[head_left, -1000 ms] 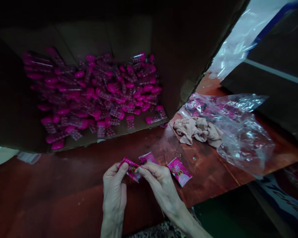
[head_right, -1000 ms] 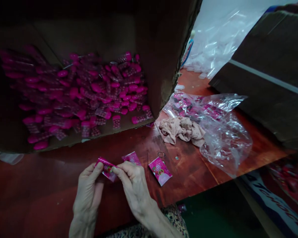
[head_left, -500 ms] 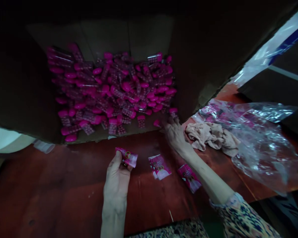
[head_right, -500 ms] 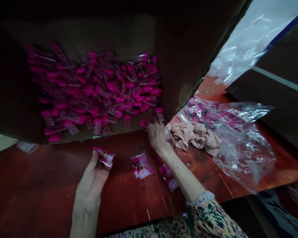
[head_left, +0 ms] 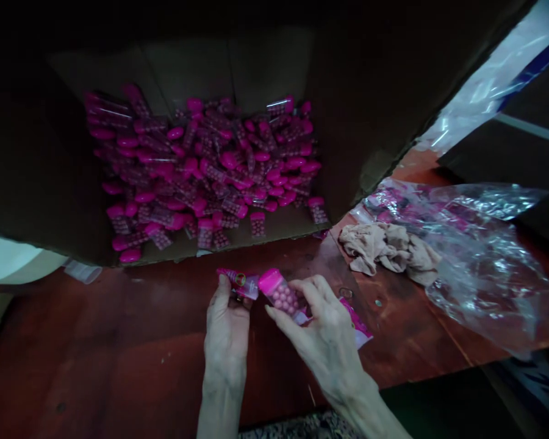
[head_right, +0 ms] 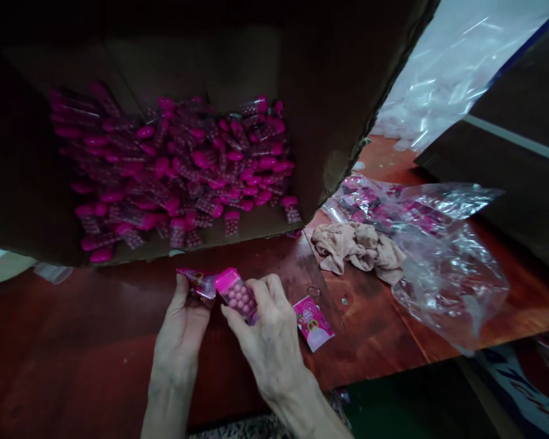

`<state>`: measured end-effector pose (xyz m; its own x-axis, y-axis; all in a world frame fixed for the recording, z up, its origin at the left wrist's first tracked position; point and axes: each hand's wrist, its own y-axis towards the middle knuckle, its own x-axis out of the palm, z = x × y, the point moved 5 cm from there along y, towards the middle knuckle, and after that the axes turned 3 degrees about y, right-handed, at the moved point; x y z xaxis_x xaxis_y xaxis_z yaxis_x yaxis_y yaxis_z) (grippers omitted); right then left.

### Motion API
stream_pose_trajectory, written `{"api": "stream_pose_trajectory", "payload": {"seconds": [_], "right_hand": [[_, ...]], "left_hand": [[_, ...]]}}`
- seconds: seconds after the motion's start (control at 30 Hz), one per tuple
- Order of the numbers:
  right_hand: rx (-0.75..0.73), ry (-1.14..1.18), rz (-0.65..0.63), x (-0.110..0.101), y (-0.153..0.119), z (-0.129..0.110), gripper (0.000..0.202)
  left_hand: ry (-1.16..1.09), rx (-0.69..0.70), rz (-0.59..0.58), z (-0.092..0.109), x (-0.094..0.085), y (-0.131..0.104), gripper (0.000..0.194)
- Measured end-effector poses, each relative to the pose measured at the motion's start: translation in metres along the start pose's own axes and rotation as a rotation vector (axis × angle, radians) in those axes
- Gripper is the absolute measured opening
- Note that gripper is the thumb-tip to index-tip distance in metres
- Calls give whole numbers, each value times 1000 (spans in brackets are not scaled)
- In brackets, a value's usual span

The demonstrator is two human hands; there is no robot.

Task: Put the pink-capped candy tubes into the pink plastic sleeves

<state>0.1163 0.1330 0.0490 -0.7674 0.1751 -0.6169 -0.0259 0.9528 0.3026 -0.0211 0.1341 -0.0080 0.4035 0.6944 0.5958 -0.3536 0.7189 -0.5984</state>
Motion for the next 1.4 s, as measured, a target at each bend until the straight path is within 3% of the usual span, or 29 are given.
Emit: {"api": "stream_pose_trajectory", "payload": {"seconds": [0.23, 0.67, 0.8, 0.93, 1.4], "right_hand": [[5, 13, 58, -2, -13, 0, 11], [42, -66, 89, -6, -26, 3, 15], [34, -85, 104, -4, -29, 4, 16], [30, -98, 121, -3, -34, 8, 15], [53, -24, 198, -8, -38, 21, 16]], "left_hand": [[67, -5, -60, -17, 0, 1, 14], [65, 52, -77, -21, 5, -5, 13], [123, 87, -61, -22, 5, -6, 17], [221, 85, -117, -25, 7, -8, 21], [257, -71, -246, -50, 15, -16, 18]]}}
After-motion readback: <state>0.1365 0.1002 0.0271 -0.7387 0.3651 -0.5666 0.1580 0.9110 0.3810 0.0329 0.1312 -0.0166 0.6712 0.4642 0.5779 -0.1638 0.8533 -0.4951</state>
